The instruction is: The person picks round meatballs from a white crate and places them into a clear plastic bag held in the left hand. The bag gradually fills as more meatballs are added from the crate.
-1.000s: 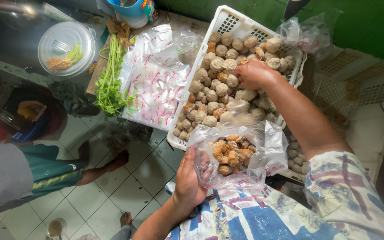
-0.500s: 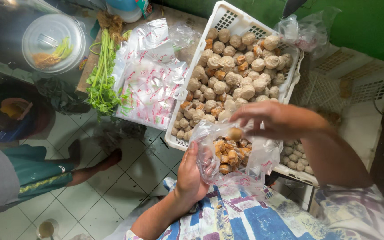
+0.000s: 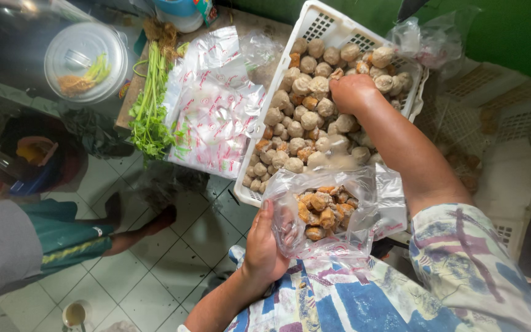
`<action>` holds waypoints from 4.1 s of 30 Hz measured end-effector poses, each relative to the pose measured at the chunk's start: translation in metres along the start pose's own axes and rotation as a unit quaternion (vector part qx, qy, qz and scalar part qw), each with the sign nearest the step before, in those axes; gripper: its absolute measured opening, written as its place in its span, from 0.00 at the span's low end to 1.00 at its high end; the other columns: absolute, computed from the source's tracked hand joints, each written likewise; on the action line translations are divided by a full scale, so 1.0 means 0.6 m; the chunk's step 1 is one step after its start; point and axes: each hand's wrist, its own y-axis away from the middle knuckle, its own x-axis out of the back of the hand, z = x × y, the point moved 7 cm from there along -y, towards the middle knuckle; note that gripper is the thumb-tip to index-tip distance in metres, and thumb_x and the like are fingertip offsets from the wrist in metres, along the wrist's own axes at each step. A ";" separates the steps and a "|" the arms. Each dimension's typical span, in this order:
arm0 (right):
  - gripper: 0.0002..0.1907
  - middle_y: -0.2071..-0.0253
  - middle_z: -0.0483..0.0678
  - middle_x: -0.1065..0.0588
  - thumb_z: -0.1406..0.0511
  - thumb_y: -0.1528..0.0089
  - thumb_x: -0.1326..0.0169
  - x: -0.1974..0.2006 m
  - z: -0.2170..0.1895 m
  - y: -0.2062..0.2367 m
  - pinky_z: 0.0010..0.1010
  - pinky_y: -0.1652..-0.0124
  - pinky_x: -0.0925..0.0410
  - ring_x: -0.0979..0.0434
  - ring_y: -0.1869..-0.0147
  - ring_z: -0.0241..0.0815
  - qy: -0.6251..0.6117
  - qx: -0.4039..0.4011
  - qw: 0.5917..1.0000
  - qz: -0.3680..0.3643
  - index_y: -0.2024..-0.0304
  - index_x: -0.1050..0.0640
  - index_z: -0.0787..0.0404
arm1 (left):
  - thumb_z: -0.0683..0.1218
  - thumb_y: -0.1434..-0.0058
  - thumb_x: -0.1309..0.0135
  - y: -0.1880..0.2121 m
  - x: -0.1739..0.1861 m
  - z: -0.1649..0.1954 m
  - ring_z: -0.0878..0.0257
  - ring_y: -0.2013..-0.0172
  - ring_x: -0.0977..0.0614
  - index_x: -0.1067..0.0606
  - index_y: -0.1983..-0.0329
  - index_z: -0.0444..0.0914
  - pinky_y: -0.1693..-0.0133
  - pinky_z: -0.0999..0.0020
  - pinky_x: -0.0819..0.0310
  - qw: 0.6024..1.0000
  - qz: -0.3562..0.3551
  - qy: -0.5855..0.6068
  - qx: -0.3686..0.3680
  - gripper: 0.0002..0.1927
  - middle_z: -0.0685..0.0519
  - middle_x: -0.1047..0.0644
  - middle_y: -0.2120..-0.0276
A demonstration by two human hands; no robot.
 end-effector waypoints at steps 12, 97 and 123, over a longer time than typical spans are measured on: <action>0.10 0.64 0.48 0.19 0.63 0.33 0.48 0.168 -0.049 0.266 0.25 0.64 0.24 0.17 0.64 0.37 -0.425 0.297 0.853 0.057 0.54 0.22 0.62 | 0.60 0.25 0.57 -0.018 0.020 -0.001 0.67 0.77 0.32 0.33 0.56 0.43 0.75 0.72 0.36 1.000 0.016 0.016 0.002 0.16 0.57 0.35 0.74; 0.20 0.39 0.71 0.36 0.65 0.42 0.34 0.034 0.157 0.022 0.51 0.45 0.31 0.27 0.44 0.71 -0.172 -0.096 0.958 0.209 0.49 0.21 0.62 | 0.60 0.29 0.53 -0.006 0.027 0.008 0.69 0.76 0.32 0.31 0.53 0.41 0.73 0.74 0.36 0.998 0.057 0.004 -0.030 0.18 0.57 0.33 0.72; 0.17 0.50 0.59 0.24 0.65 0.34 0.42 0.073 0.158 0.070 0.36 0.58 0.28 0.22 0.52 0.47 -0.486 -0.021 0.856 0.176 0.44 0.29 0.62 | 0.60 0.31 0.54 -0.011 0.027 0.011 0.68 0.77 0.32 0.31 0.55 0.40 0.75 0.73 0.36 0.997 0.079 0.004 -0.025 0.19 0.57 0.33 0.74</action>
